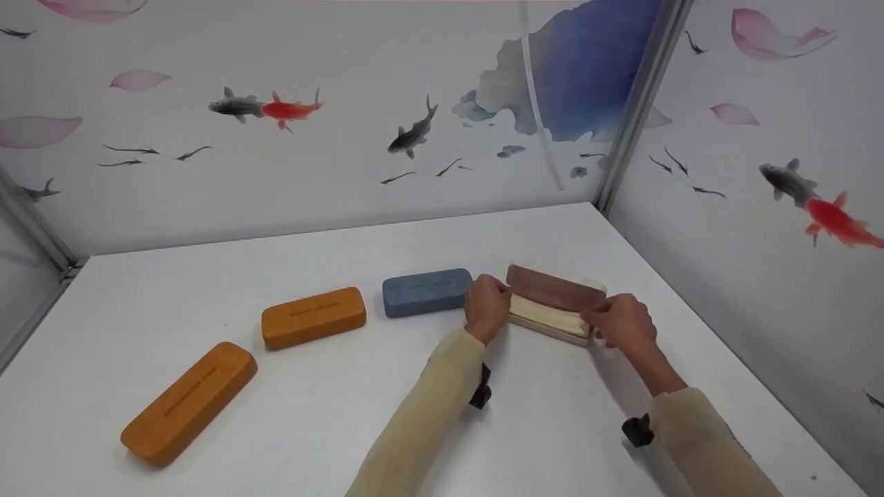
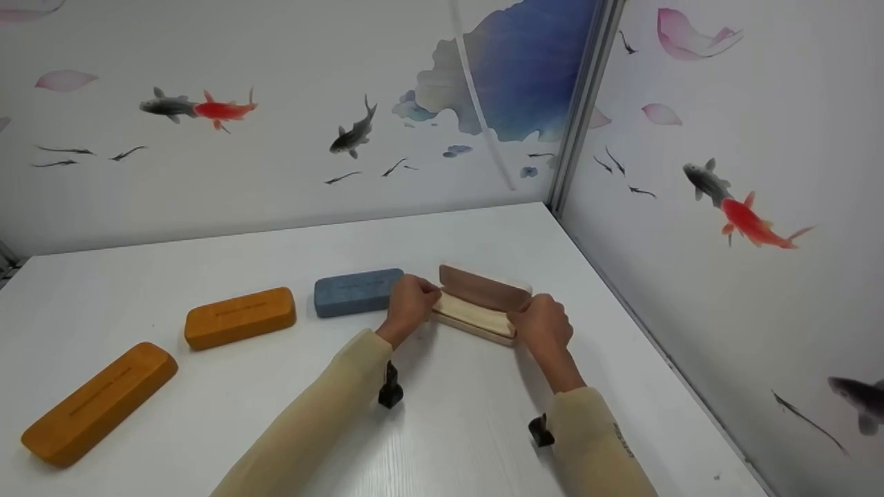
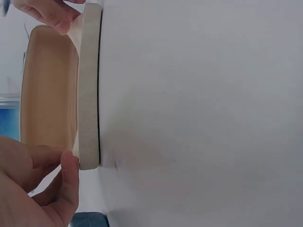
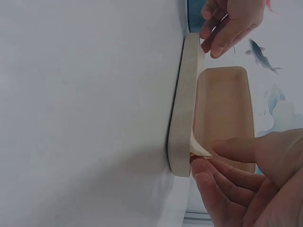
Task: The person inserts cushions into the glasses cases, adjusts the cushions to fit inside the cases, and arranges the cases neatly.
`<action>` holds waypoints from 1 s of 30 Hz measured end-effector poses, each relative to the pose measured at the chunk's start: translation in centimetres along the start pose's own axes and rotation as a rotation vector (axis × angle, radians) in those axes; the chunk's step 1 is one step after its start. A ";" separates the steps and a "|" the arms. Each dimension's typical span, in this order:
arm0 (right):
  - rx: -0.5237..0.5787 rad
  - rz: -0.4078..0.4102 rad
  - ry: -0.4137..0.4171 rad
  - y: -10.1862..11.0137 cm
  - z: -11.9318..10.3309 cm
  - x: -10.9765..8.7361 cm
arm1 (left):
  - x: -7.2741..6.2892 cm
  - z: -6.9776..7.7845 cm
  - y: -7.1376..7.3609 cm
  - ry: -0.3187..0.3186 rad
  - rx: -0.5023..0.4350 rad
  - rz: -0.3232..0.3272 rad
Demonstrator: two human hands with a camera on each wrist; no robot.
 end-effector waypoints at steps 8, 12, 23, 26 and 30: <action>-0.026 0.033 0.053 2.2 -2.0 -0.6 | 1.1 2.9 2.2 -0.057 -0.030 0.036; -0.012 0.127 0.056 3.8 -2.4 -0.6 | 1.3 4.6 3.2 -0.067 -0.012 0.044; 0.106 0.050 -0.062 3.2 -0.5 1.1 | 1.8 4.7 1.8 -0.098 -0.068 0.081; 0.174 -0.057 -0.086 1.8 0.1 1.6 | 1.7 3.2 0.6 -0.046 -0.153 0.014; 0.279 -0.148 -0.135 0.5 0.9 1.7 | 1.5 2.5 -0.5 -0.008 -0.189 -0.049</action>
Point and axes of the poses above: each hand's wrist, its own x-axis towards the middle knuckle, its own y-axis out of the back of the hand, z = x × y, the point moved 10 cm from there along x, towards the middle knuckle, and after that the axes turned 5 degrees about y, right-handed, at the moved point
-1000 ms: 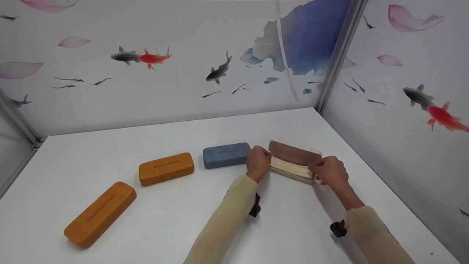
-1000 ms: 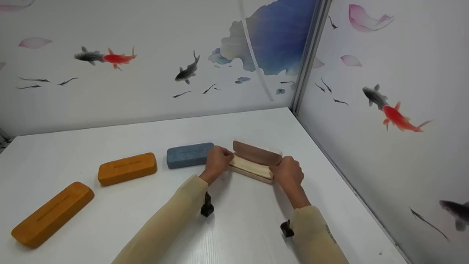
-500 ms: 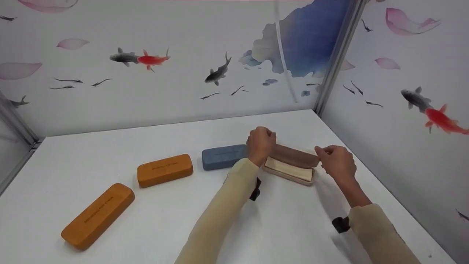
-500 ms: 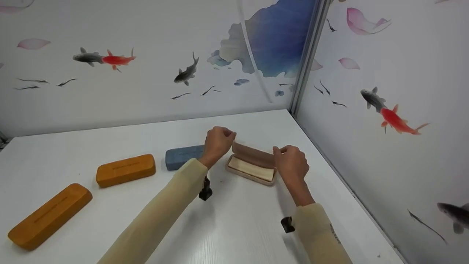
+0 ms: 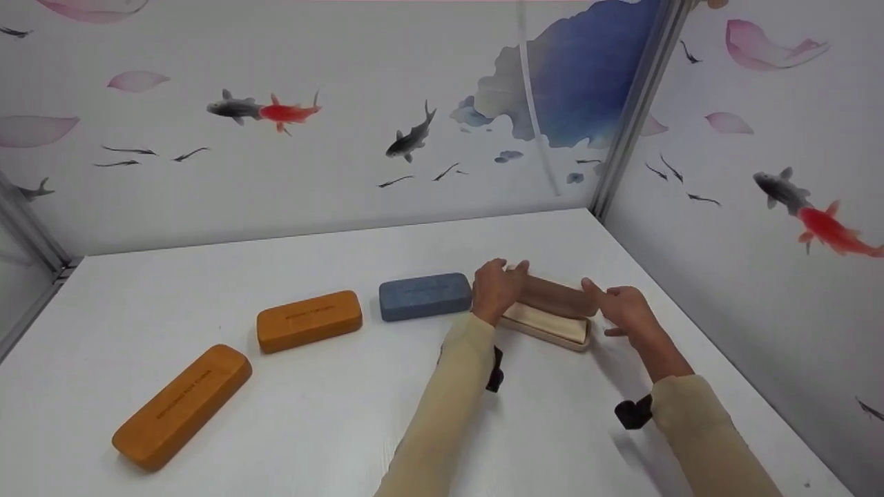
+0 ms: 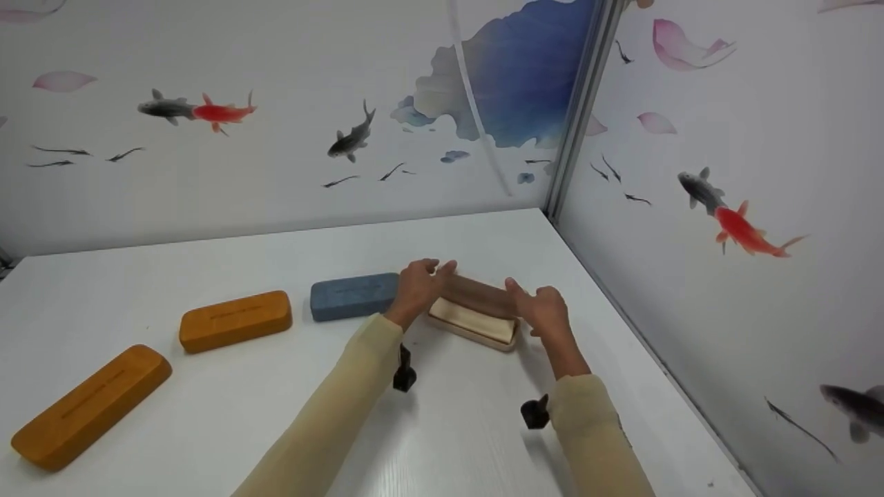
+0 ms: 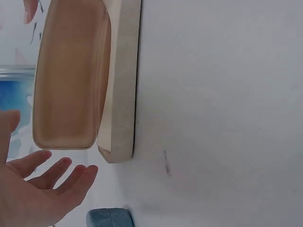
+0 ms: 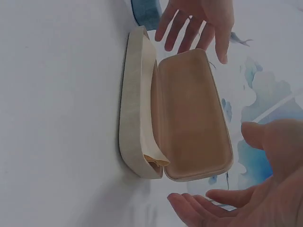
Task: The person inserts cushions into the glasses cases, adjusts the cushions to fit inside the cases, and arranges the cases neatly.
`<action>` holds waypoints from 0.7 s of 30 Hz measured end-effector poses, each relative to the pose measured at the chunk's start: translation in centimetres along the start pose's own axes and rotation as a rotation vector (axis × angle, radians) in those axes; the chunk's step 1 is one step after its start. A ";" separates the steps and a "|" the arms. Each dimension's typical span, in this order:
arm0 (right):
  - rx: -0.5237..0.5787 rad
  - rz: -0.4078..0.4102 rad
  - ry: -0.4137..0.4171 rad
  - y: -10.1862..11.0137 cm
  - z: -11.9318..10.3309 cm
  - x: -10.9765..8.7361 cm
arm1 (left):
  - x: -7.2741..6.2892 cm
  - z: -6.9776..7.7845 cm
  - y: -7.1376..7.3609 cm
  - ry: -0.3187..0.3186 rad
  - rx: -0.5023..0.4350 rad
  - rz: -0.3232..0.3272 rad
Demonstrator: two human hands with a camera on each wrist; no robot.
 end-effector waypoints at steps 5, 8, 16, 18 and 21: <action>0.069 -0.082 -0.047 -1.1 0.6 0.1 | -0.1 -0.4 -0.3 -0.017 -0.013 0.053; 0.091 -0.106 -0.062 -1.5 0.8 0.1 | -0.2 -0.5 -0.2 -0.025 -0.037 0.100; 0.071 -0.137 -0.067 -1.8 1.0 -0.2 | -0.6 -1.4 0.0 0.132 -0.084 0.101; 0.061 -0.133 -0.066 -1.7 0.9 -0.3 | -0.7 -1.5 0.0 0.180 -0.091 0.067; 0.047 -0.131 -0.064 -1.7 0.8 -0.3 | -1.0 -1.9 0.0 0.245 -0.089 0.009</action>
Point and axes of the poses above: each hand's wrist, its own x-axis towards the middle knuckle, its own y-axis out of the back of the hand, z = x × y, the point moved 10 cm from there along x, towards the middle knuckle, and after that the axes turned 5 degrees about y, right-handed, at the moved point
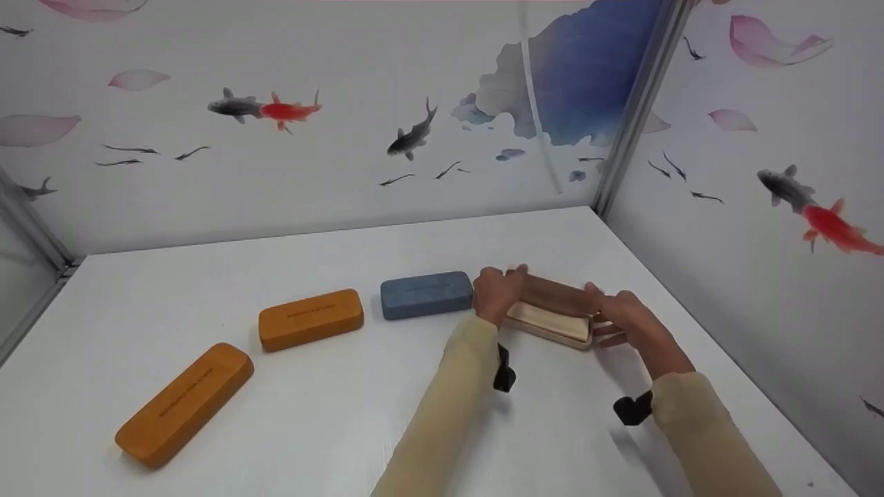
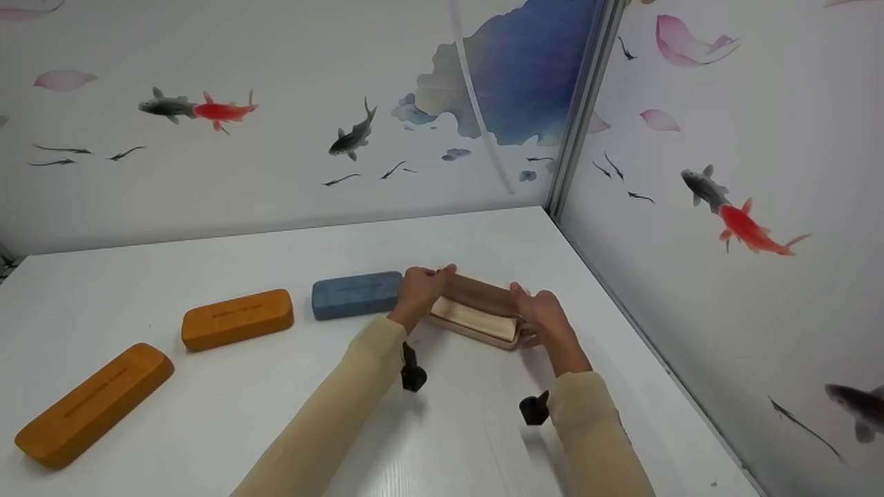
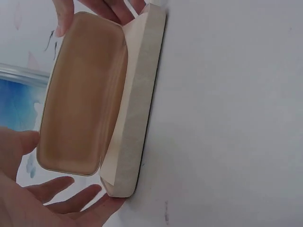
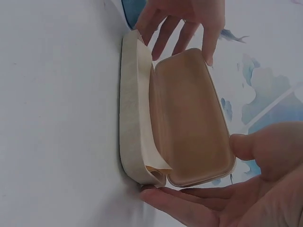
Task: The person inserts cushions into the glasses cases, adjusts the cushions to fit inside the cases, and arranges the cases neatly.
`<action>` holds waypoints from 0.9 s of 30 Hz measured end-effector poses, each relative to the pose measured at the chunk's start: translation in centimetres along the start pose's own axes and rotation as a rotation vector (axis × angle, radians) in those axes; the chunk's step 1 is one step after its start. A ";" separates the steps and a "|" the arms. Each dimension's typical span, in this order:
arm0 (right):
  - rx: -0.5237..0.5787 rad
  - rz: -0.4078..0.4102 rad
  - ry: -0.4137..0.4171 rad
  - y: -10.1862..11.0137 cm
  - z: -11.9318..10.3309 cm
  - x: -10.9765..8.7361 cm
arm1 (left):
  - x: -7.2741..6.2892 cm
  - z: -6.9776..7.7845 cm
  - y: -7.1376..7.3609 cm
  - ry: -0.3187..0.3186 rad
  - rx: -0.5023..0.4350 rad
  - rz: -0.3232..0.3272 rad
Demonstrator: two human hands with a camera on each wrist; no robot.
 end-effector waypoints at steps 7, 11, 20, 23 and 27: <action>0.009 0.022 0.015 0.2 -0.4 0.2 | -0.1 0.0 0.0 0.027 0.014 -0.081; 0.032 0.040 0.022 0.3 -0.3 0.2 | -0.3 0.2 -0.1 -0.018 0.000 -0.110; 0.034 0.056 0.035 0.2 0.1 0.0 | -0.5 0.0 0.2 -0.039 -0.038 -0.114; 0.046 0.056 0.045 0.1 0.1 -0.1 | -0.4 -0.2 0.1 -0.022 -0.033 -0.118; 0.060 0.054 0.064 0.0 0.1 -0.3 | -0.5 -0.6 -0.3 0.007 -0.050 -0.150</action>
Point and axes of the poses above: each hand's wrist, its own x-axis towards the middle knuckle, its own y-axis out of the back of the hand, z = x × y, the point moved 10 cm from there along x, towards the middle knuckle, and after that the axes turned 5 degrees about y, right-handed, at the moved point
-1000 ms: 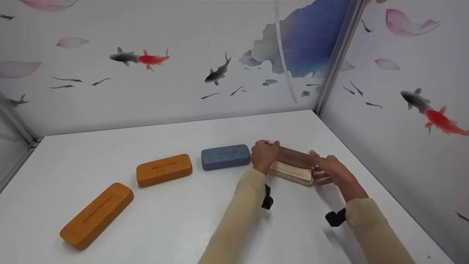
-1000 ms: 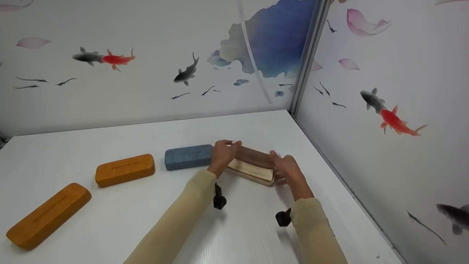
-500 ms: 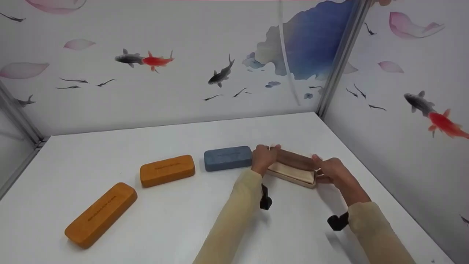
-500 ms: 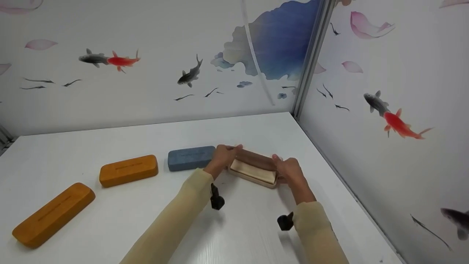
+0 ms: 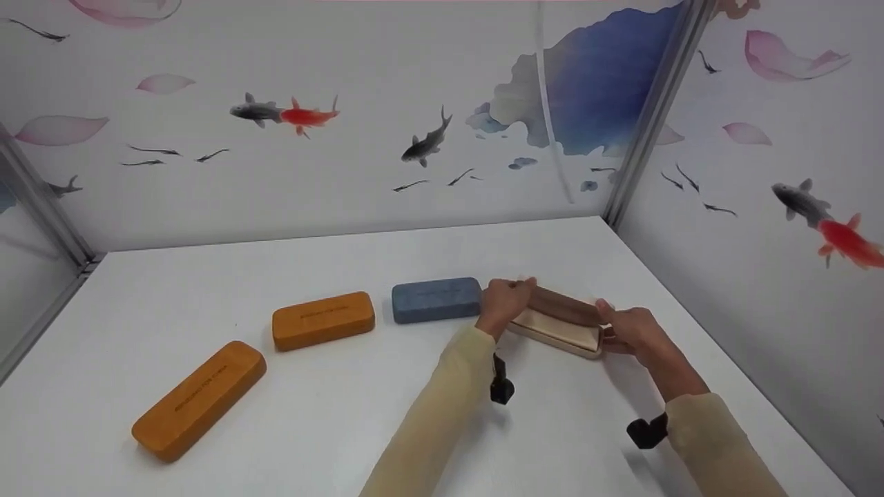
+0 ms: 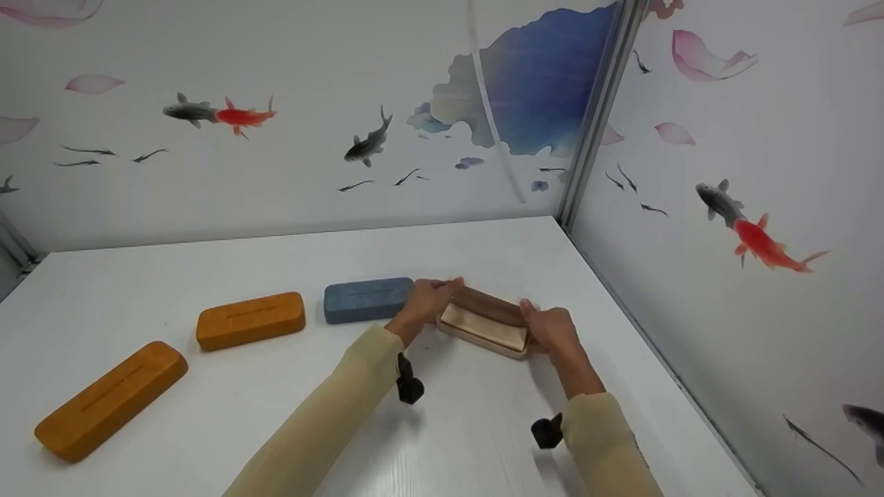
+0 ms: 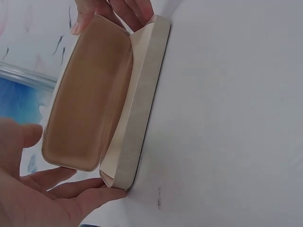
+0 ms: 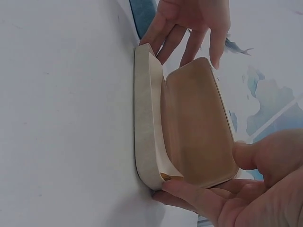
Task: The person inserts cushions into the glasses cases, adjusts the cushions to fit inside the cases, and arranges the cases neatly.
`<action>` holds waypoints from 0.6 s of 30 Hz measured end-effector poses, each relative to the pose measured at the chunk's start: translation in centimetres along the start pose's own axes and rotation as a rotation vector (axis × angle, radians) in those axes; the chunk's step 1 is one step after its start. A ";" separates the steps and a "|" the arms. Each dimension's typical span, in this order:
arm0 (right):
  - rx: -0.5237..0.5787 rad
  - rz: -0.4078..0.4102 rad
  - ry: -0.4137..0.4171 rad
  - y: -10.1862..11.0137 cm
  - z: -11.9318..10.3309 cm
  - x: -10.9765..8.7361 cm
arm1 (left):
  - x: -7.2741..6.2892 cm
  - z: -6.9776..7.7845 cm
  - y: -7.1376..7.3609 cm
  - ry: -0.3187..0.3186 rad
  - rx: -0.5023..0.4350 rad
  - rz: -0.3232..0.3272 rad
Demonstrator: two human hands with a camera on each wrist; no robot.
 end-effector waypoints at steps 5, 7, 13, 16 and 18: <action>-0.003 -0.003 0.027 0.0 0.3 -0.4 | -0.6 -0.2 -0.6 -0.010 -0.009 -0.033; -0.010 -0.001 0.036 0.0 0.4 -0.6 | -0.8 0.0 -0.7 -0.034 0.004 -0.025; -0.029 0.022 0.050 -0.2 0.2 -0.7 | -0.8 -0.2 -0.5 -0.048 0.000 0.004; -0.060 0.049 0.059 -0.3 0.2 -0.7 | -0.7 -0.6 -0.4 -0.020 -0.032 -0.002; -0.076 0.067 0.063 -0.2 0.3 -0.7 | -0.6 -0.7 -0.4 -0.006 -0.036 -0.009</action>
Point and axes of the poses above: each hand's wrist, its own x-axis towards the middle knuckle, its own y-axis out of the back of the hand, z = x × y, the point moved 10 cm from there along x, towards the middle knuckle, and after that the axes turned 5 degrees about y, right-handed, at the moved point
